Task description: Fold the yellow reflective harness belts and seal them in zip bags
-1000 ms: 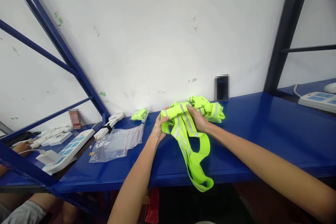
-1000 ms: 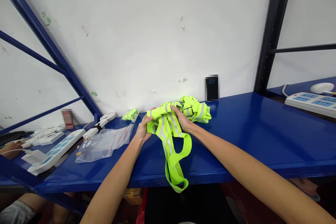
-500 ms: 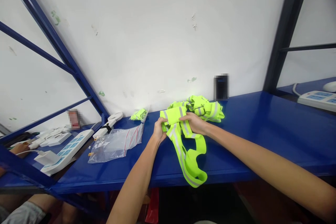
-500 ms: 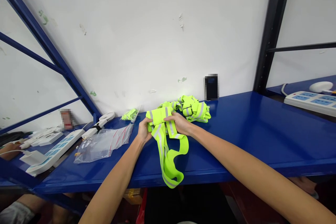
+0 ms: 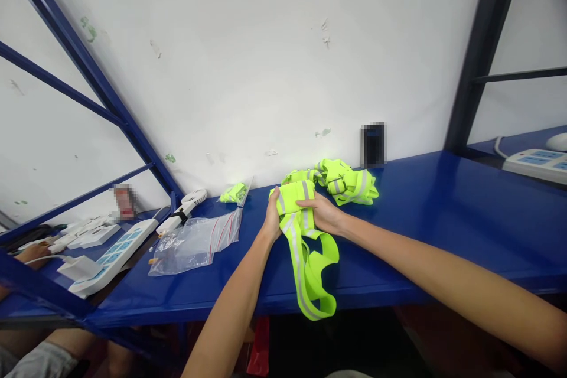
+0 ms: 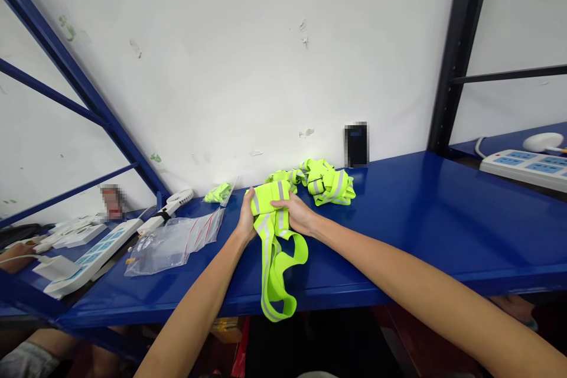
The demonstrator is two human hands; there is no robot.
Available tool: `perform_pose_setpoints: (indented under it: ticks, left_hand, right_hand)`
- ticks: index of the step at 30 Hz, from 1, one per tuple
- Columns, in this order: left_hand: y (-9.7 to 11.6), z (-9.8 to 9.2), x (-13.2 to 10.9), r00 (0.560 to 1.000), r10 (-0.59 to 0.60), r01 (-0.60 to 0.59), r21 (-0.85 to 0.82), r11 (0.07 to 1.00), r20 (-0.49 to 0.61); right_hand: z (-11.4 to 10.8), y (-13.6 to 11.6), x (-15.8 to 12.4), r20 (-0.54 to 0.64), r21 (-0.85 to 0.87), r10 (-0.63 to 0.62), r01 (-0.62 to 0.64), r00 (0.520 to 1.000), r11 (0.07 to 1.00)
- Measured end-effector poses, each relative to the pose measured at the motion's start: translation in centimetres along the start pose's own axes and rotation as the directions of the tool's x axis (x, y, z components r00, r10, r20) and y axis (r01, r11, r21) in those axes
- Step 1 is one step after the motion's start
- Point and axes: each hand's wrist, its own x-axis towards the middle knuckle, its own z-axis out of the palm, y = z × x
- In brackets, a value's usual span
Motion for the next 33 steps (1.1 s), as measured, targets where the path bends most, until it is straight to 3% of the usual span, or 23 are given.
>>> perform_pose_setpoints:
  ticks: [7,10,13,18,25,30,33]
  left_hand:
    - [-0.8,-0.5,0.6,0.995,0.089,-0.095,0.114,0.989,0.052]
    - [-1.5,-0.8,0.8,0.997,0.067,-0.074,0.196,0.978,0.039]
    - [-1.6,-1.0,0.7,1.000,0.001,-0.005,0.215,0.977,0.019]
    - [-0.5,-1.0,0.0,0.981,-0.171,0.156,0.159,0.975,0.089]
    - [0.4,-0.7,-0.4,0.958,-0.264,0.254,0.102,0.962,0.109]
    - [0.3,-0.3,0.0,0.980,-0.191,0.186,0.106,0.977,0.047]
    - [0.6,-0.3,0.5,0.996,-0.079,0.084,0.112,0.990,-0.048]
  right_hand:
    - [-0.7,-0.4,0.7,-0.147,0.010,-0.137,0.140,0.980,0.990]
    - [-1.1,-0.7,0.8,-0.192,-0.031,-0.189,0.187,0.963,0.982]
    - [-1.4,-0.7,0.9,-0.160,-0.070,-0.202,0.194,0.966,0.979]
    - [-1.9,-0.6,0.9,-0.092,-0.204,-0.236,0.214,0.967,0.955]
    - [-2.9,-1.0,1.1,0.049,-0.576,-0.381,0.338,0.923,0.744]
    - [-2.8,-0.7,1.1,0.083,-0.623,-0.392,0.355,0.916,0.697]
    - [-2.7,-0.7,1.1,-0.061,-0.651,-0.393,0.262,0.917,0.712]
